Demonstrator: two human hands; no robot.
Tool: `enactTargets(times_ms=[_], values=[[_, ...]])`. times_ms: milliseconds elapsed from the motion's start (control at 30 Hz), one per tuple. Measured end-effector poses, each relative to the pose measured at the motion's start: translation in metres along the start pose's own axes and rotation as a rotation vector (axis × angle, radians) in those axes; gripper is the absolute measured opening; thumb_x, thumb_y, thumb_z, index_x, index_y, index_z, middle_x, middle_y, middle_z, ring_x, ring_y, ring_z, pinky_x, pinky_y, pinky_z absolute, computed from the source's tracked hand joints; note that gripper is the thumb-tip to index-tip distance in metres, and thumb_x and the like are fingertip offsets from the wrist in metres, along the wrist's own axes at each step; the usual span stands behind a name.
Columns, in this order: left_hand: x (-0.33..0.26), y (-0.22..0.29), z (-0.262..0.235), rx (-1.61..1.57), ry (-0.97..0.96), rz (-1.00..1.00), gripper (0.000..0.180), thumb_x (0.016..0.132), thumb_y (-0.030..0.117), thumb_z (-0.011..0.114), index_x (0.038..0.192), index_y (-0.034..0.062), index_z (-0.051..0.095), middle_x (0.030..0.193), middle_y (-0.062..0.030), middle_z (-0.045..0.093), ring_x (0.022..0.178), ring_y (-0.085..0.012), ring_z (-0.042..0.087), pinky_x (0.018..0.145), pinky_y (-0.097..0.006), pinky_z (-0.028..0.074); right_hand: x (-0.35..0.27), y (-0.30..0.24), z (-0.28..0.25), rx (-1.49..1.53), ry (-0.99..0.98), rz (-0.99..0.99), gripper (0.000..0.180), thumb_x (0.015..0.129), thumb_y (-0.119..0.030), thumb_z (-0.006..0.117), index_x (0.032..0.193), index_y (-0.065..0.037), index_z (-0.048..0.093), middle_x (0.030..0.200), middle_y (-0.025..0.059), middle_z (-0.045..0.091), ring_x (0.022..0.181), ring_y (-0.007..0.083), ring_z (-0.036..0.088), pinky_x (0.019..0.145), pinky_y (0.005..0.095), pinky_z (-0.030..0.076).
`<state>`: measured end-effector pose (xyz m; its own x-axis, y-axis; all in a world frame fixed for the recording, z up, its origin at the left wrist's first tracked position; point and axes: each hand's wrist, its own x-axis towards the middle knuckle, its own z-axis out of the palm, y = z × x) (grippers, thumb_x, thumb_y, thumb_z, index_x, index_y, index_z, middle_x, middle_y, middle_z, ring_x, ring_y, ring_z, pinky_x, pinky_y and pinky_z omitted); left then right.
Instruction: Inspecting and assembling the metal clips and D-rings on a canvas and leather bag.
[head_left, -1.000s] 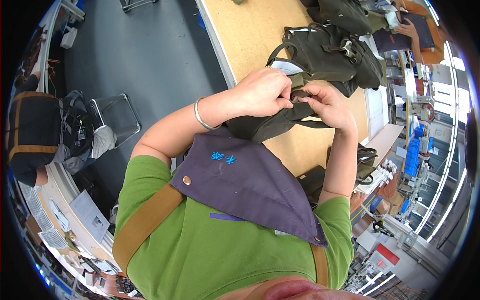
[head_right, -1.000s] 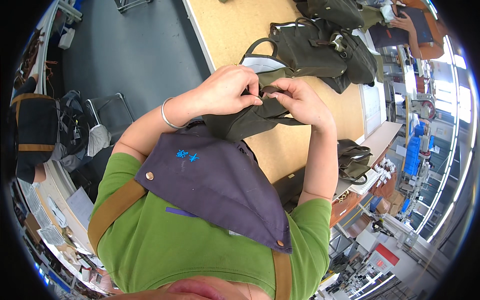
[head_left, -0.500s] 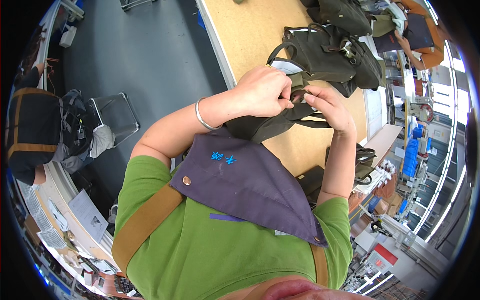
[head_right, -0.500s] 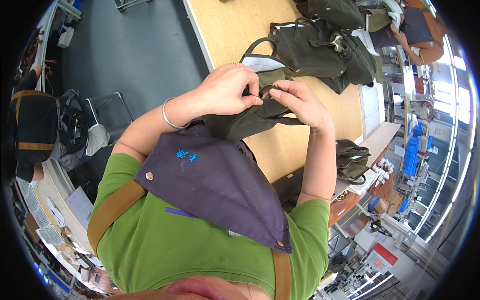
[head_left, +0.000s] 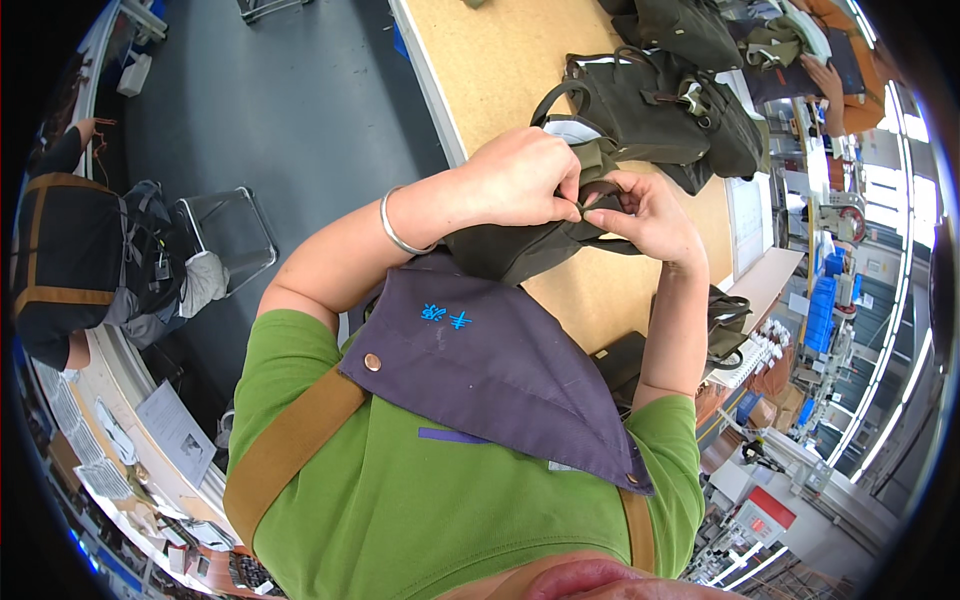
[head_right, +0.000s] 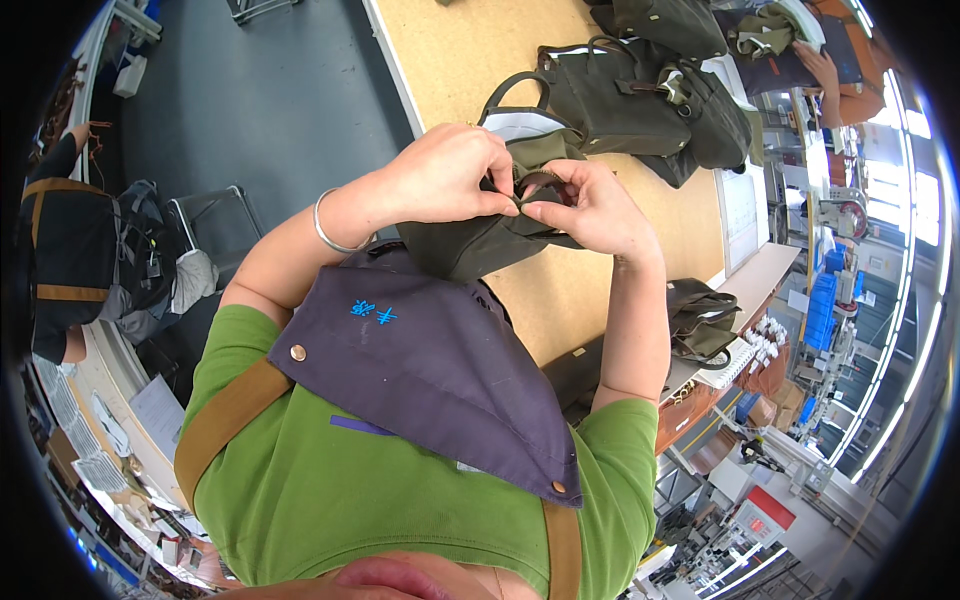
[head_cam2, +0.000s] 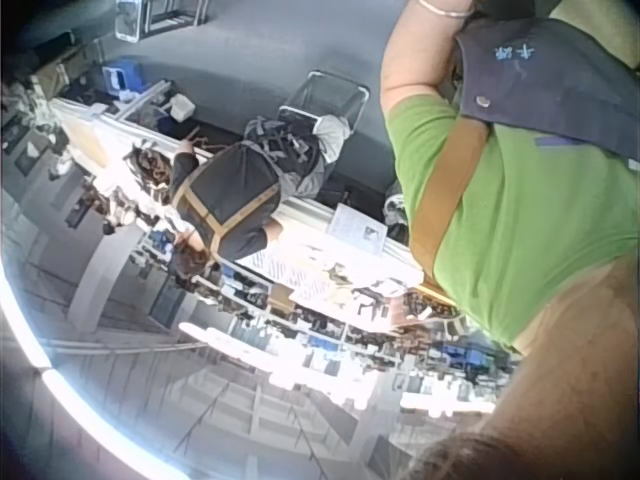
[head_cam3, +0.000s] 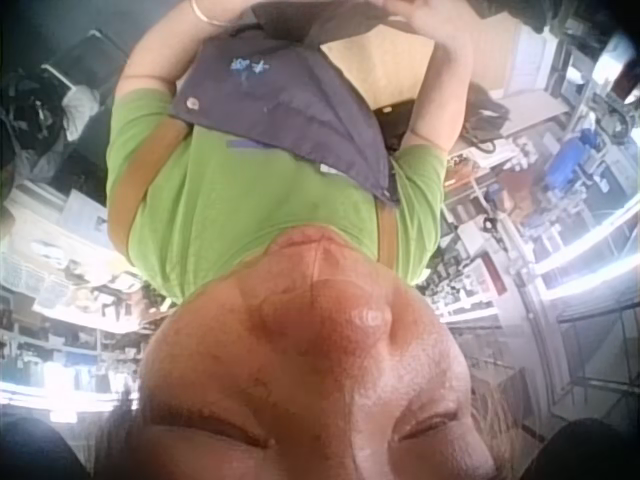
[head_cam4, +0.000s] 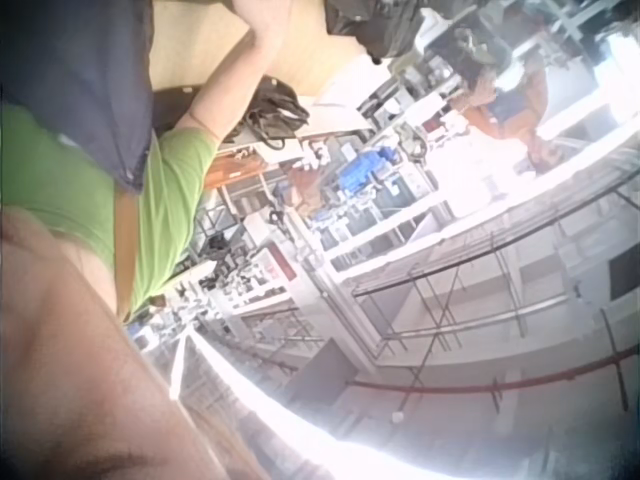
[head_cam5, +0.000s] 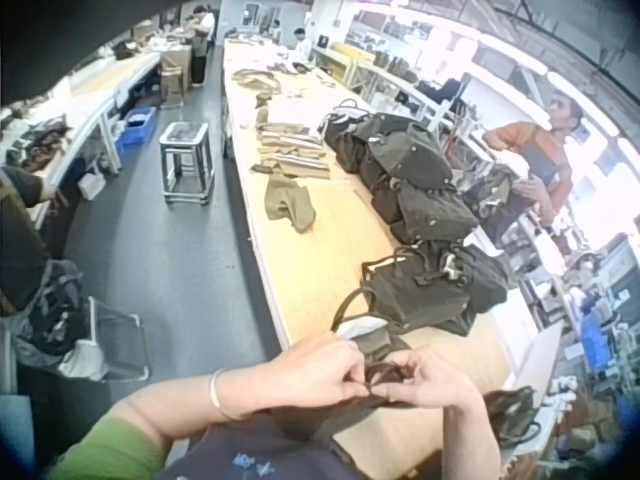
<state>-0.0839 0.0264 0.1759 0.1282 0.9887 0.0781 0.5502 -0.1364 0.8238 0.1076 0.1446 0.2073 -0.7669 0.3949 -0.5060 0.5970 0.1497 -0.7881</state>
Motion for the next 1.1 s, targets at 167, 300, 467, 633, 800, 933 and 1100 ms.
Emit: enactTargets(times_ms=[167, 300, 467, 633, 800, 933, 1100], values=[[0.0, 0.003, -0.017, -0.01, -0.088, -0.038, 0.021, 0.071, 0.02, 0.079, 0.08, 0.0016, 0.072, 0.079, -0.0126, 0.07, 0.077, -0.0266, 0.068, 0.069, -0.036, 0.052, 0.001, -0.017, 0.008, 0.109, -0.024, 0.006, 0.015, 0.08, 0.0, 0.069, 0.094, 0.0, 0.065, 0.075, -0.004, 0.059, 0.065, 0.0025, 0.05, 0.057, 0.0204, 0.04], [0.0, 0.004, -0.022, 0.021, -0.077, -0.039, 0.027, 0.07, 0.018, 0.081, 0.085, 0.0002, 0.068, 0.079, -0.012, 0.069, 0.076, -0.0264, 0.068, 0.069, -0.036, 0.052, 0.004, -0.017, 0.009, 0.092, -0.02, -0.017, 0.013, 0.08, 0.0, 0.069, 0.093, -0.001, 0.065, 0.073, -0.0048, 0.058, 0.063, 0.0028, 0.049, 0.055, 0.0213, 0.038], [0.001, -0.004, -0.013, -0.09, -0.061, 0.028, 0.026, 0.07, 0.017, 0.081, 0.087, 0.0023, 0.068, 0.08, -0.0103, 0.066, 0.078, -0.0235, 0.064, 0.069, -0.034, 0.05, 0.008, -0.009, 0.008, 0.029, -0.015, -0.051, 0.012, 0.079, -0.005, 0.07, 0.09, -0.001, 0.066, 0.064, -0.005, 0.053, 0.057, 0.0035, 0.043, 0.05, 0.0232, 0.033], [-0.001, -0.011, -0.006, -0.163, -0.041, 0.06, 0.022, 0.071, 0.017, 0.082, 0.084, 0.0039, 0.069, 0.08, -0.0083, 0.063, 0.077, -0.0211, 0.062, 0.069, -0.033, 0.049, 0.01, -0.006, 0.009, -0.019, -0.009, -0.093, 0.013, 0.077, -0.007, 0.07, 0.086, 0.0, 0.066, 0.059, -0.003, 0.05, 0.055, 0.0045, 0.041, 0.049, 0.0253, 0.032], [-0.003, -0.01, -0.002, -0.145, -0.04, 0.036, 0.022, 0.071, 0.018, 0.082, 0.082, 0.0041, 0.07, 0.08, -0.0078, 0.062, 0.078, -0.0208, 0.062, 0.071, -0.033, 0.049, 0.01, -0.01, 0.01, -0.068, -0.014, -0.119, 0.015, 0.075, -0.009, 0.071, 0.085, 0.0, 0.065, 0.056, -0.0002, 0.048, 0.053, 0.0059, 0.04, 0.048, 0.0277, 0.032], [-0.002, -0.013, -0.002, -0.179, -0.052, 0.046, 0.021, 0.071, 0.017, 0.082, 0.082, 0.0039, 0.069, 0.08, -0.0074, 0.062, 0.079, -0.02, 0.062, 0.071, -0.033, 0.049, 0.01, -0.011, 0.011, -0.1, -0.003, -0.128, 0.017, 0.074, -0.012, 0.072, 0.084, 0.0, 0.065, 0.055, 0.0015, 0.047, 0.052, 0.0076, 0.04, 0.048, 0.029, 0.032], [0.0, -0.015, -0.002, -0.241, -0.097, 0.006, 0.021, 0.071, 0.014, 0.082, 0.082, 0.0027, 0.068, 0.079, -0.0062, 0.061, 0.077, -0.0179, 0.06, 0.07, -0.032, 0.048, 0.01, -0.015, 0.01, -0.202, 0.013, -0.13, 0.019, 0.073, -0.013, 0.072, 0.084, 0.001, 0.064, 0.055, 0.0051, 0.049, 0.051, 0.0107, 0.042, 0.049, 0.0307, 0.034]])
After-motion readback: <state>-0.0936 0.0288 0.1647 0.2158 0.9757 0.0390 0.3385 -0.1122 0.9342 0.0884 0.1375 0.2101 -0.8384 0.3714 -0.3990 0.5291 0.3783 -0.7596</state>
